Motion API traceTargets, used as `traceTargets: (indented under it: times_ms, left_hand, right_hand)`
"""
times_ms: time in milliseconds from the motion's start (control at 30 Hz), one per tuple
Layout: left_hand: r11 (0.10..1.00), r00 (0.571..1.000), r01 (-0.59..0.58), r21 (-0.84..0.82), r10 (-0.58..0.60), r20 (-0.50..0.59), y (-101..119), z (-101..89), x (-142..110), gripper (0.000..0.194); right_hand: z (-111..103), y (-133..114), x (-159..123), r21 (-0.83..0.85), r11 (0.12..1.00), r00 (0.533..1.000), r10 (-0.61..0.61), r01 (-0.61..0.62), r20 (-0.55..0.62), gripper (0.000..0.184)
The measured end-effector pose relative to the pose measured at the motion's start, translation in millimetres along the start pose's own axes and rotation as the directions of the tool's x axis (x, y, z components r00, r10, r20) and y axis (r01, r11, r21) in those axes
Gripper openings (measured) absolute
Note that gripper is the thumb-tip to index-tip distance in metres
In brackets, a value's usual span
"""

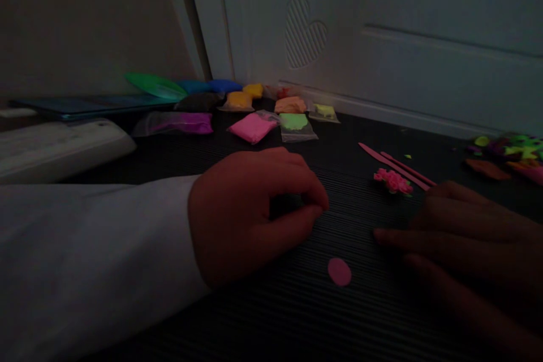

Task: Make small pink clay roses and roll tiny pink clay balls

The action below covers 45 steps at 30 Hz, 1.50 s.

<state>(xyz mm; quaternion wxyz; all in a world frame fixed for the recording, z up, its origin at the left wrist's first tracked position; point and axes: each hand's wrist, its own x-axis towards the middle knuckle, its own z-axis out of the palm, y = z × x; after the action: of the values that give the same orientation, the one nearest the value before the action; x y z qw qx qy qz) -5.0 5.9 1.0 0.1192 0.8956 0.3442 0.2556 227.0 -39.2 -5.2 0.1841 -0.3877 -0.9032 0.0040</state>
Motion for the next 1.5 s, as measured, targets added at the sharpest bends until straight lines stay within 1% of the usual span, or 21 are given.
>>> traceTargets:
  times_ms: [100,167,233,333,467,533,633,700,733,867,967,1067,1200,1267,1300,1367,1500]
  left_hand:
    - [1.000,1.000,0.000,0.003,0.000,-0.001,0,-0.4,0,0.012]
    - [1.000,1.000,-0.002,-0.003,0.002,-0.002,0,-0.6,0,0.012]
    - [1.000,1.000,0.001,-0.006,-0.001,-0.001,1,-0.5,0,0.012]
    - [1.000,1.000,0.006,-0.003,-0.006,-0.002,1,-0.2,0,0.011]
    - [1.000,1.000,0.006,-0.007,-0.006,-0.002,0,0.1,0,0.012]
    - [1.000,1.000,0.000,-0.004,0.000,-0.009,0,0.2,0,0.011]
    - [1.000,1.000,-0.003,-0.008,0.003,-0.016,0,0.2,0,0.011]
    - [1.000,1.000,-0.003,-0.013,0.003,-0.014,0,0.1,0,0.011]
    - [1.000,1.000,-0.004,-0.013,0.004,-0.013,0,0.0,0,0.011]
    - [1.000,1.000,0.002,-0.012,-0.002,-0.009,0,0.0,0,0.011]
    - [1.000,1.000,0.013,-0.011,-0.013,-0.003,1,0.1,0,0.011]
    - [1.000,1.000,0.012,-0.013,-0.013,-0.009,1,0.1,0,0.011]
    - [1.000,1.000,0.001,-0.028,-0.002,-0.011,0,0.5,0,0.011]
    - [1.000,1.000,-0.001,-0.026,0.001,-0.019,0,0.8,0,0.011]
    - [1.000,1.000,-0.002,-0.025,0.001,-0.022,0,1.0,0,0.011]
    - [1.000,1.000,0.003,-0.023,-0.004,-0.024,-1,1.1,0,0.011]
    - [0.999,1.000,0.008,-0.033,-0.009,-0.012,-1,0.8,0,0.011]
  right_hand:
    - [-1,-2,3,0.006,0.998,0.998,-0.068,0.068,0.000,0.014]
    - [-1,-2,4,-0.025,0.995,0.995,-0.100,0.100,0.001,0.012]
    - [-2,-2,3,-0.060,0.991,0.992,-0.121,0.122,0.024,0.018]
    - [-2,-1,2,-0.110,0.986,0.991,-0.118,0.125,0.064,0.028]
    - [-1,2,-1,-0.168,0.974,0.988,-0.143,0.150,0.054,0.025]
    - [0,4,-5,-0.145,0.983,0.993,-0.111,0.117,0.049,0.025]
    - [5,9,-13,-0.080,0.996,0.999,0.035,-0.032,0.038,0.029]
    - [8,10,-16,-0.066,0.993,0.995,0.097,-0.097,0.003,0.030]
    - [10,10,-16,-0.066,0.992,0.994,0.103,-0.105,-0.021,0.029]
    - [13,2,-6,-0.102,0.992,0.989,0.057,-0.072,-0.137,0.029]
    - [11,-4,1,-0.111,0.993,0.987,0.031,-0.049,-0.160,0.029]
    - [6,-3,1,-0.089,0.995,0.991,0.028,-0.039,-0.130,0.028]
    - [0,4,-8,-0.026,0.998,0.998,0.060,-0.060,0.008,0.026]
    - [-1,6,-10,-0.021,0.998,0.997,0.064,-0.063,0.052,0.027]
    - [-1,7,-10,-0.025,0.998,0.997,0.056,-0.055,0.055,0.027]
    - [0,7,-8,-0.041,0.999,1.000,0.028,-0.027,0.013,0.026]
    - [5,3,-2,-0.076,0.997,0.991,-0.027,0.017,-0.134,0.026]
